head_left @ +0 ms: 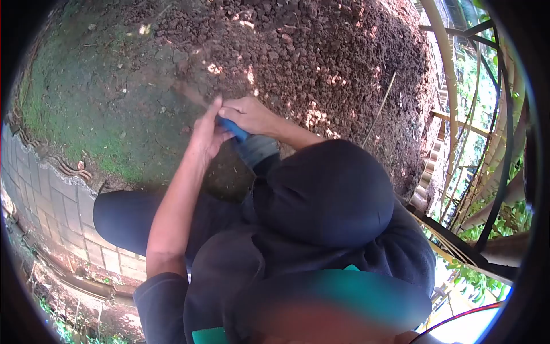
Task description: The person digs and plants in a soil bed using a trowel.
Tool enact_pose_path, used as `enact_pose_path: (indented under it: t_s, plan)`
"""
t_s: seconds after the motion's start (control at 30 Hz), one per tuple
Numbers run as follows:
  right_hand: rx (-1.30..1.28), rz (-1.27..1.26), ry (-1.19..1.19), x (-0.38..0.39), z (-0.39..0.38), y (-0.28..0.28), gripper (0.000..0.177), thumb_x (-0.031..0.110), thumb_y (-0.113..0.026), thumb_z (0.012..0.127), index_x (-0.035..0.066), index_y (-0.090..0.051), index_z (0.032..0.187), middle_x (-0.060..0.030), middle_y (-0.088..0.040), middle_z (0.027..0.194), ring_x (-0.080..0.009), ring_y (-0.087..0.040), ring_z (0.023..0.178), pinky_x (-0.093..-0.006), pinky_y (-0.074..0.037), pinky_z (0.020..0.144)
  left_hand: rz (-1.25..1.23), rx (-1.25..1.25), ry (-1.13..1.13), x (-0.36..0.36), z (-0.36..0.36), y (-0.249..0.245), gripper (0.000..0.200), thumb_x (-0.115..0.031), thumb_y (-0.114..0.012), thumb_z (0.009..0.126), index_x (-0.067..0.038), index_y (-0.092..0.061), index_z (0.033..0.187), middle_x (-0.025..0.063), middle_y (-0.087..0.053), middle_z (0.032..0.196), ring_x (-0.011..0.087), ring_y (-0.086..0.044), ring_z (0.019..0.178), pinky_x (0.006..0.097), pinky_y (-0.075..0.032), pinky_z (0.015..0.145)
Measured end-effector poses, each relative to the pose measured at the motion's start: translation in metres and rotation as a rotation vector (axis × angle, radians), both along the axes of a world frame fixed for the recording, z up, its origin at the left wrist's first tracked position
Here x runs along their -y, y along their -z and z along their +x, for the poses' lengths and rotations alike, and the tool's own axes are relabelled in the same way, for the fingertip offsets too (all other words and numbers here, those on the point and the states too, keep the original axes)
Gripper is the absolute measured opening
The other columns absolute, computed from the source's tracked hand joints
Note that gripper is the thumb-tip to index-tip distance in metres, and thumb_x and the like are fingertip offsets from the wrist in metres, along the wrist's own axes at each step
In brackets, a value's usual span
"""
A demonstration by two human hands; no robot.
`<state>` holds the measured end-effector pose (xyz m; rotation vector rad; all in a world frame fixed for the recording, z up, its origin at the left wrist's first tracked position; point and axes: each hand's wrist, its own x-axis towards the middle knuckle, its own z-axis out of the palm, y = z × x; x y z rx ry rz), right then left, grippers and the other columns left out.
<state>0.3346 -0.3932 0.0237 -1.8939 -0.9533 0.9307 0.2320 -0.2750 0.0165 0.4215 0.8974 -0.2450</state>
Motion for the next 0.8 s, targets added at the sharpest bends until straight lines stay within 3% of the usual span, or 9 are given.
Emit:
enact_pose_path:
  t_s: [0.07,0.1,0.13,0.2,0.37,0.47,0.5,0.6,0.8]
  plan:
    - [-0.173,-0.499,0.171,-0.004,0.053,-0.024,0.025,0.025,-0.051,0.09,0.006,-0.067,0.094,-0.0037,-0.06,0.066,-0.0142,-0.058,0.06,-0.0328,-0.048,0.056,0.029,-0.117,-0.066,-0.001,-0.013,0.005,0.031,-0.025,-0.059,0.088,0.004,-0.054,0.098,0.0128,-0.053,0.089,0.0268,-0.06,0.075,0.0369,-0.054,0.068]
    - [0.596,-0.256,-0.053,0.009,0.095,-0.006,0.028,0.032,-0.055,0.087,0.007,-0.068,0.09,-0.0135,-0.066,0.075,-0.0254,-0.064,0.072,-0.0366,-0.052,0.067,0.072,-0.199,-0.018,-0.005,-0.017,-0.002,0.028,-0.022,-0.059,0.087,0.004,-0.054,0.097,0.0119,-0.054,0.086,0.0249,-0.06,0.071,0.0355,-0.054,0.065]
    - [0.221,-0.345,0.522,0.011,0.13,-0.005,0.023,0.026,-0.06,0.086,0.005,-0.067,0.092,-0.0118,-0.065,0.073,-0.0233,-0.064,0.069,-0.0352,-0.053,0.066,0.108,-0.287,0.033,-0.009,-0.02,-0.008,0.024,-0.018,-0.059,0.086,0.004,-0.055,0.097,0.011,-0.054,0.084,0.0229,-0.059,0.068,0.0342,-0.053,0.061]
    - [1.212,-0.525,0.469,0.033,0.198,0.014,0.025,0.02,-0.058,0.086,0.002,-0.06,0.103,-0.0095,-0.061,0.073,-0.0223,-0.063,0.074,-0.0354,-0.053,0.071,0.032,-0.236,-0.017,-0.02,-0.027,-0.016,0.021,-0.014,-0.058,0.084,0.004,-0.055,0.095,0.0089,-0.054,0.077,0.0191,-0.055,0.06,0.0317,-0.05,0.053]
    - [0.821,-0.623,0.132,0.039,0.227,0.036,0.028,0.013,-0.06,0.083,-0.001,-0.062,0.106,-0.0133,-0.066,0.079,-0.0232,-0.064,0.072,-0.0349,-0.055,0.066,-0.187,-0.21,-0.032,-0.06,-0.035,-0.061,0.022,-0.013,-0.059,0.083,0.004,-0.056,0.097,0.0043,-0.05,0.068,0.0098,-0.047,0.052,0.0226,-0.042,0.044]
    - [-0.02,-0.203,0.609,0.032,0.218,0.015,0.029,0.011,-0.058,0.082,0.0,-0.063,0.108,-0.0154,-0.068,0.088,-0.0186,-0.065,0.064,-0.0293,-0.054,0.053,-0.002,-0.237,-0.032,-0.069,-0.051,-0.072,0.024,-0.013,-0.059,0.083,0.005,-0.056,0.099,0.0046,-0.051,0.068,0.0091,-0.047,0.051,0.022,-0.041,0.043]
    - [0.023,-0.203,0.667,0.031,0.219,0.003,0.027,0.011,-0.056,0.083,0.004,-0.065,0.108,-0.0147,-0.068,0.091,-0.0148,-0.065,0.059,-0.0252,-0.05,0.042,0.067,-0.256,-0.018,-0.074,-0.054,-0.071,0.024,-0.013,-0.059,0.083,0.005,-0.056,0.099,0.0047,-0.052,0.068,0.0091,-0.047,0.051,0.0221,-0.041,0.042]
    - [0.754,-0.578,0.328,0.04,0.264,0.026,0.02,0.013,-0.053,0.085,-0.002,-0.065,0.088,-0.0172,-0.067,0.082,-0.0218,-0.066,0.062,-0.0324,-0.055,0.055,0.173,-0.273,0.011,-0.083,-0.053,-0.056,0.024,-0.012,-0.058,0.083,0.005,-0.056,0.099,0.0053,-0.053,0.067,0.009,-0.047,0.05,0.0221,-0.04,0.041]
    - [1.137,-0.47,0.379,-0.026,0.306,0.049,0.021,0.019,-0.056,0.083,0.002,-0.067,0.081,-0.02,-0.062,0.081,-0.0342,-0.064,0.076,-0.0422,-0.053,0.064,0.154,-0.22,0.078,-0.075,-0.027,-0.039,0.025,-0.014,-0.057,0.084,0.004,-0.056,0.102,0.0051,-0.053,0.067,0.0098,-0.047,0.051,0.023,-0.04,0.042]
